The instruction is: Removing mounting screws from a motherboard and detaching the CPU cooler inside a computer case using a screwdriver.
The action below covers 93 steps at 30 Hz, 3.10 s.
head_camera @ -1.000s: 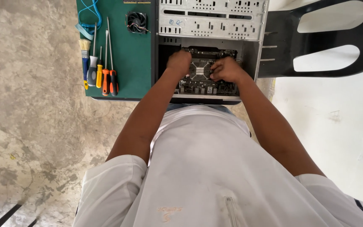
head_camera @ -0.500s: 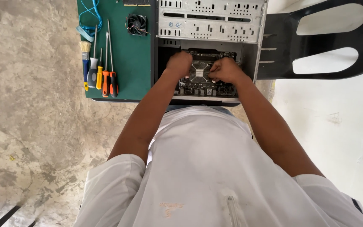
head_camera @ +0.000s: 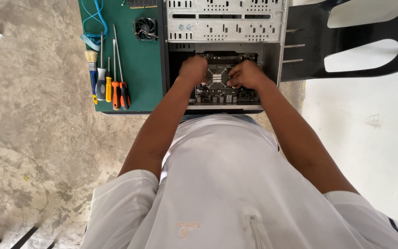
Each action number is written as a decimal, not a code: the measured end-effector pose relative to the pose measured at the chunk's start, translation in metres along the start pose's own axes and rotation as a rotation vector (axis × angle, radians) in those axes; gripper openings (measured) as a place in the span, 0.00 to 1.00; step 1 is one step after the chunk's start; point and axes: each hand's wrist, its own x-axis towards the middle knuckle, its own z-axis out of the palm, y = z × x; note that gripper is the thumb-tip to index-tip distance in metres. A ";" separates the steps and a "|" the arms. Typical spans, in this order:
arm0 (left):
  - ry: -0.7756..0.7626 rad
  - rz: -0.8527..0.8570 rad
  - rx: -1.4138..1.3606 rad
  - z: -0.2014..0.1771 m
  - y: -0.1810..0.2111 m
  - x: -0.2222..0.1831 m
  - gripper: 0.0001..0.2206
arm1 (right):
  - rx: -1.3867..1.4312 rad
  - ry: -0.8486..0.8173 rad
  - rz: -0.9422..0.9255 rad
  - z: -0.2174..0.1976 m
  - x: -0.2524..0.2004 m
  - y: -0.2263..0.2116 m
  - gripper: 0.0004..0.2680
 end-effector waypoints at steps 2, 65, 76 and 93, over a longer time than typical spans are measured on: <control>-0.013 0.020 0.022 -0.009 0.004 -0.001 0.09 | -0.009 0.007 0.002 -0.002 0.002 -0.002 0.18; 0.563 -1.102 0.063 0.045 -0.165 -0.173 0.18 | -0.110 0.138 -0.227 -0.006 -0.085 -0.102 0.08; 0.724 -0.986 0.053 0.031 -0.164 -0.179 0.11 | -0.101 0.069 -0.199 0.006 -0.091 -0.104 0.09; 0.874 -0.883 0.094 0.055 -0.176 -0.178 0.18 | -0.104 0.096 -0.157 0.001 -0.099 -0.090 0.09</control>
